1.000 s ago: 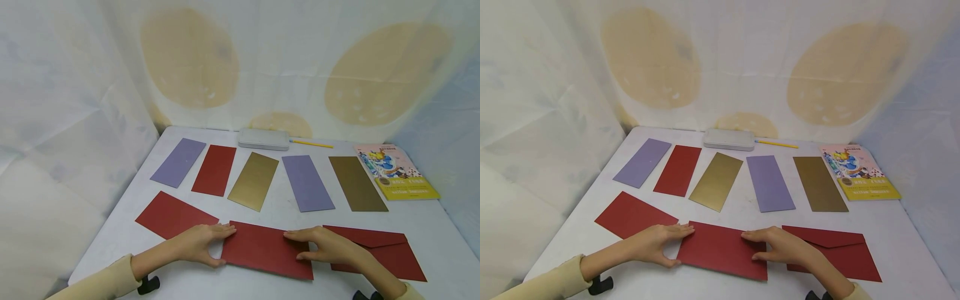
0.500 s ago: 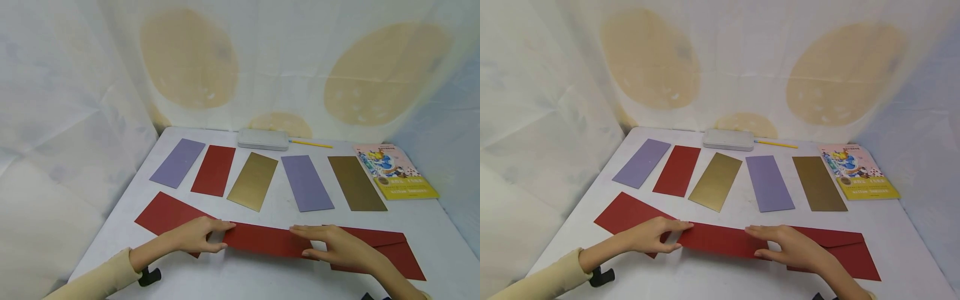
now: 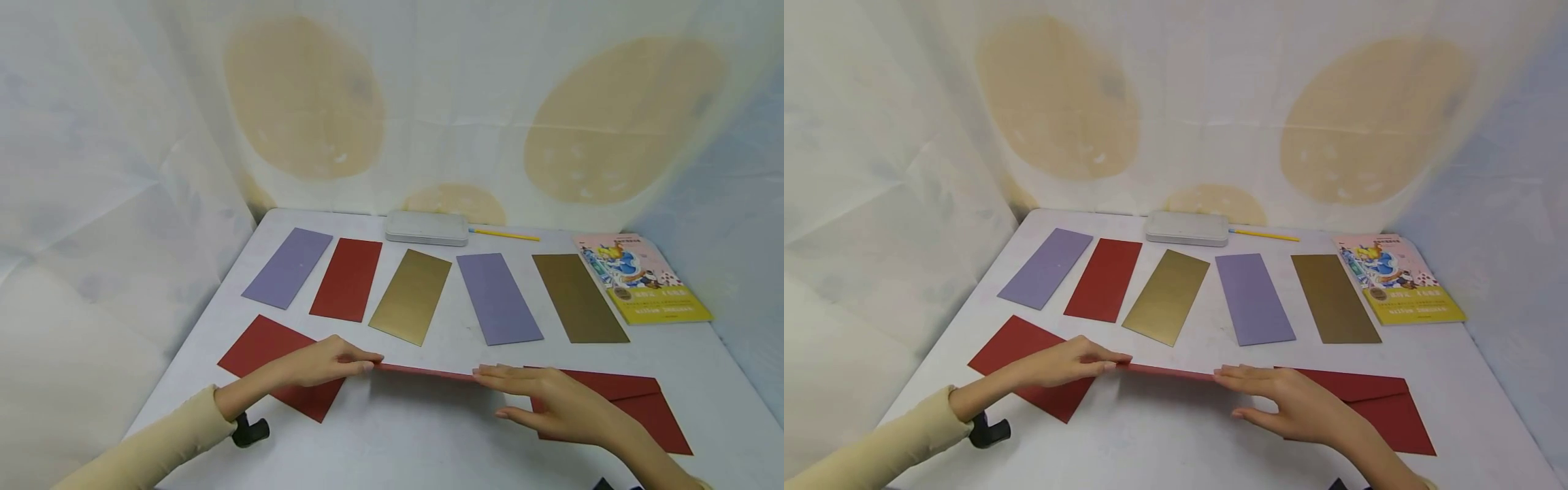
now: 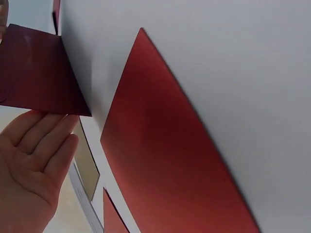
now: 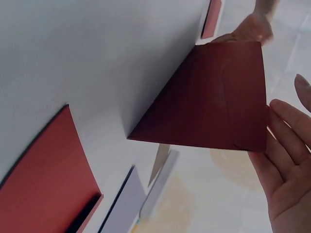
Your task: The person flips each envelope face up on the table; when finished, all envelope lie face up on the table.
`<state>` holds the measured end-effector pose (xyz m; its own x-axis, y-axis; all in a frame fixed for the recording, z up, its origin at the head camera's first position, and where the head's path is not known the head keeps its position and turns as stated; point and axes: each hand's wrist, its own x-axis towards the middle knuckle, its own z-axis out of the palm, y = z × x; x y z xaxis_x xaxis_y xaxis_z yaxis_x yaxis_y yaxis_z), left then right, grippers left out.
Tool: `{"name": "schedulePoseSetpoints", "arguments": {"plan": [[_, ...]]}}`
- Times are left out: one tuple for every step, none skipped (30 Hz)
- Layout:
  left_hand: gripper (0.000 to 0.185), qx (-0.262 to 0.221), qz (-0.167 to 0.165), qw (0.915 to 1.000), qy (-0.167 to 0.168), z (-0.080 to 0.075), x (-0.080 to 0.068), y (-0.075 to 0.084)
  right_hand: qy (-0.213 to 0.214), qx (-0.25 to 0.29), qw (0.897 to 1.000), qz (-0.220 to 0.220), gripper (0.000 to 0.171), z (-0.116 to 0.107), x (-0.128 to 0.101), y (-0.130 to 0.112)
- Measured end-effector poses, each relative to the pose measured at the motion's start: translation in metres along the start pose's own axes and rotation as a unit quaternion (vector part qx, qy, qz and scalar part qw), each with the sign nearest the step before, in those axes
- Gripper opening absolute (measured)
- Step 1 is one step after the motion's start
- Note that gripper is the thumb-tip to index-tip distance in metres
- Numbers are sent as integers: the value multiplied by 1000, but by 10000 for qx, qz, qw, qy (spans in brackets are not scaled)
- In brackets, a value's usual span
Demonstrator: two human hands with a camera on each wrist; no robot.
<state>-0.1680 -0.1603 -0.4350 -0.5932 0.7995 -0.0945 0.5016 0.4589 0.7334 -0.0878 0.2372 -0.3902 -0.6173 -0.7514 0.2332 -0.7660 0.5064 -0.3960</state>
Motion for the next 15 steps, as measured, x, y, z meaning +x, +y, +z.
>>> {"name": "schedulePoseSetpoints", "arguments": {"plan": [[45, -89, -44, 9999, -15, -1, 1, 1, 11, -19, 10000, -30, 53, 0, 0, 0], [45, -154, -89, 9998, -35, -3, 3, 1, 14, -13, 10000, -18, 53, 0, 1, 1], [44, -233, -154, 9996, -56, -4, 4, 1, 15, -27, 10000, -8, 53, 0, 1, 1], [44, -278, -231, 9993, -66, -6, 5, 2, 25, -33, 10000, -40, 52, 0, 2, 3], [43, -296, -311, 9991, -54, -7, 6, 2, 38, -30, 10000, -71, 52, 0, 3, 4], [43, -320, -406, 9987, -33, -8, 7, 3, 62, -45, 9999, -132, 52, 0, 4, 6], [43, -338, -507, 9981, -8, -9, 7, 4, 103, -31, 9997, -213, 52, 0, 5, 8], [43, -347, -600, 9976, 17, -10, 8, 4, 153, -21, 9995, -283, 52, -1, 7, 11], [42, -326, -655, 9973, 48, -11, 9, 4, 206, 14, 9992, -354, 52, -1, 8, 13], [42, -311, -719, 9969, 85, -12, 10, 4, 250, 89, 9988, -419, 52, 0, 10, 16], [42, -335, -768, 9964, 129, -13, 10, 5, 283, 151, 9985, -433, 52, -1, 11, 18], [42, -341, -767, 9963, 184, -14, 11, 4, 310, 197, 9983, -448, 53, -1, 13, 20], [43, -322, -725, 9966, 231, -14, 12, 3, 331, 226, 9982, -449, 53, -1, 14, 22], [43, -286, -647, 9971, 291, -15, 13, 3, 342, 255, 9982, -423, 55, -1, 15, 25], [43, -291, -529, 9974, 384, -15, 13, 2, 353, 280, 9981, -414, 56, -1, 16, 27]]}}
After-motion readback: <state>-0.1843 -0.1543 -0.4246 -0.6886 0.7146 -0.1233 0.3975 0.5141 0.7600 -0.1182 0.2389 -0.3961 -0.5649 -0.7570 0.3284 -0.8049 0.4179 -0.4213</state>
